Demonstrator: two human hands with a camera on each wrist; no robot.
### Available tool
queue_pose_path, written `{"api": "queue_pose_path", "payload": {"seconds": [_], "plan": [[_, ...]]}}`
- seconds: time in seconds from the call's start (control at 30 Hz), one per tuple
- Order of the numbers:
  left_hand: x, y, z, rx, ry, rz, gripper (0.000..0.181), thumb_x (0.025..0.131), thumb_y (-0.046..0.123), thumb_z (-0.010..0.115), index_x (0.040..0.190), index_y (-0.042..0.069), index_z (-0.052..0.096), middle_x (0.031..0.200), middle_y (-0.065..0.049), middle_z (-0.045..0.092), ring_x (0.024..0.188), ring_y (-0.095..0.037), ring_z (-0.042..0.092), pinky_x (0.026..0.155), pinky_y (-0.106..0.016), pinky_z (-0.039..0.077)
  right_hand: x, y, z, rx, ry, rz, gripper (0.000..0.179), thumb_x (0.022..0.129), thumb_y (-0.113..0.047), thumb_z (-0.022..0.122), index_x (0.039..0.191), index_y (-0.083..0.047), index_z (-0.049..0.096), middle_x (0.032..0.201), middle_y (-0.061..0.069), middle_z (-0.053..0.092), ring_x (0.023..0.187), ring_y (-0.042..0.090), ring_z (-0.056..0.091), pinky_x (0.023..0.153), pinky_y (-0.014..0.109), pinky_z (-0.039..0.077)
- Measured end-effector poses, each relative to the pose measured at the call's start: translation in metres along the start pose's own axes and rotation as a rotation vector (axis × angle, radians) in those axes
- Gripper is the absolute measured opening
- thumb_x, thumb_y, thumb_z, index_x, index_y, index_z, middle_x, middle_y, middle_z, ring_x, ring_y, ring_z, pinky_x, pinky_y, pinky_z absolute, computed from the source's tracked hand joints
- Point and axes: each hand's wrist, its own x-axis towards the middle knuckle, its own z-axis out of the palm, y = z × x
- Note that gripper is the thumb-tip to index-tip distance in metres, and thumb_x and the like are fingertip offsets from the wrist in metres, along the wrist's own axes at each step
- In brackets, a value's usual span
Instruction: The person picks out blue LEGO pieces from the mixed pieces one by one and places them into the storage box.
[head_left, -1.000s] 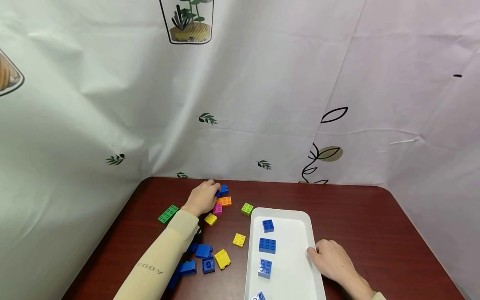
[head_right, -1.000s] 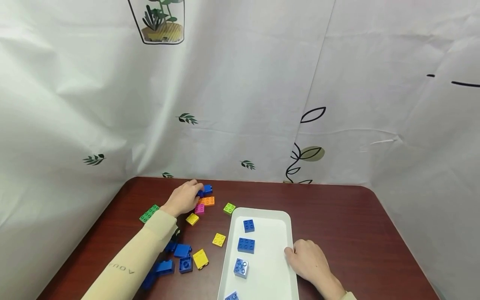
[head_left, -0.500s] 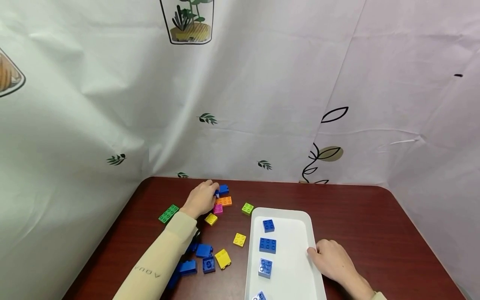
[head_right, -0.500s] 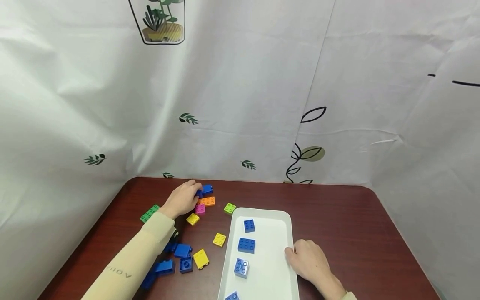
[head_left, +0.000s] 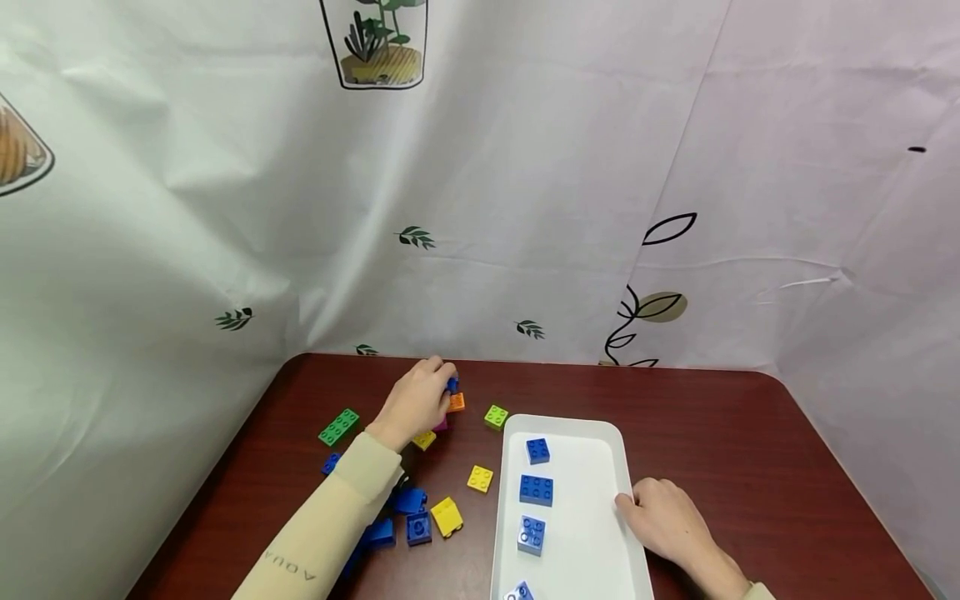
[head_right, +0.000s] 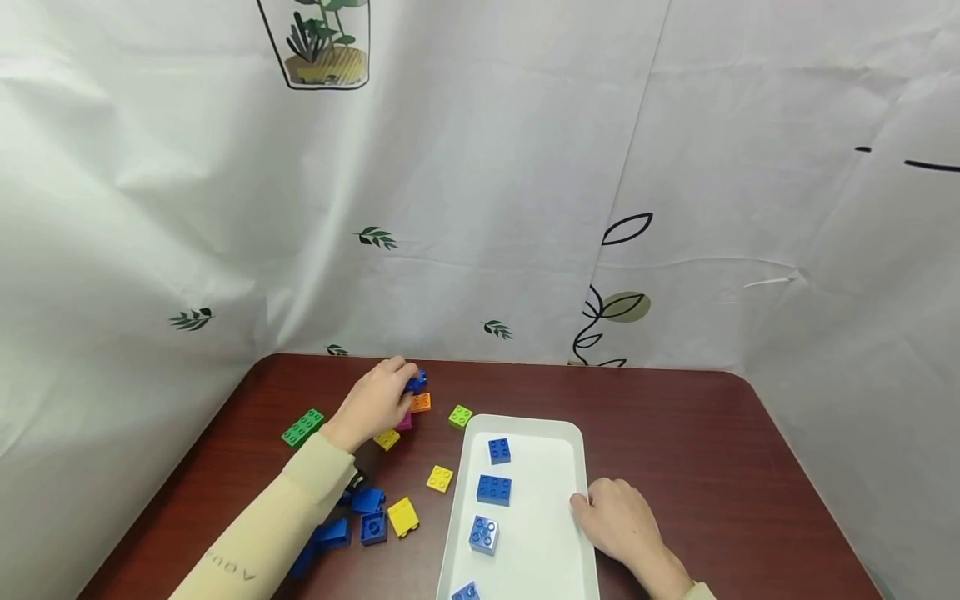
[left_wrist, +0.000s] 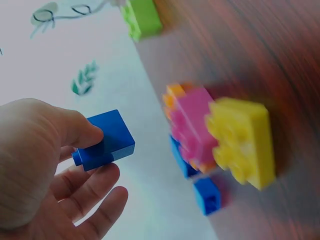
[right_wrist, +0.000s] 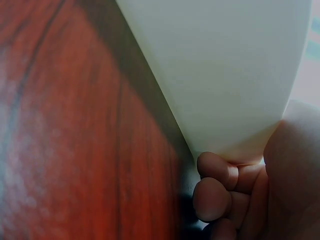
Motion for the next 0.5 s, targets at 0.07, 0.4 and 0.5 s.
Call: {"api": "queue_pose_path", "payload": {"seconds": [0.07, 0.4, 0.5], "plan": [[0.000, 0.007, -0.002, -0.015, 0.021, 0.032, 0.022, 0.093, 0.012, 0.074, 0.114, 0.007, 0.068, 0.105, -0.009, 0.065, 0.092, -0.023, 0.063, 0.084, -0.036, 0.061, 0.000, 0.001, 0.000, 0.000, 0.002, -0.005, 0.046, 0.092, -0.021, 0.061, 0.052, -0.018, 0.039, 0.051, -0.005, 0.035, 0.052, 0.012, 0.033, 0.050, 0.028, 0.030], [-0.004, 0.052, -0.015, -0.050, 0.080, 0.145, 0.022, 0.091, 0.011, 0.077, 0.110, 0.010, 0.067, 0.099, -0.004, 0.062, 0.085, -0.015, 0.058, 0.078, -0.028, 0.058, 0.000, 0.001, 0.001, 0.004, -0.003, -0.003, 0.045, 0.091, -0.020, 0.062, 0.052, -0.018, 0.039, 0.051, -0.005, 0.034, 0.052, 0.012, 0.032, 0.050, 0.027, 0.029], [-0.005, 0.066, -0.018, -0.053, 0.070, 0.161, 0.025, 0.090, 0.013, 0.079, 0.111, 0.011, 0.067, 0.099, -0.002, 0.062, 0.084, -0.013, 0.055, 0.077, -0.025, 0.057, 0.000, 0.001, 0.000, 0.003, 0.001, -0.005, 0.045, 0.092, -0.021, 0.061, 0.053, -0.018, 0.039, 0.052, -0.005, 0.034, 0.052, 0.012, 0.032, 0.050, 0.028, 0.029]]}}
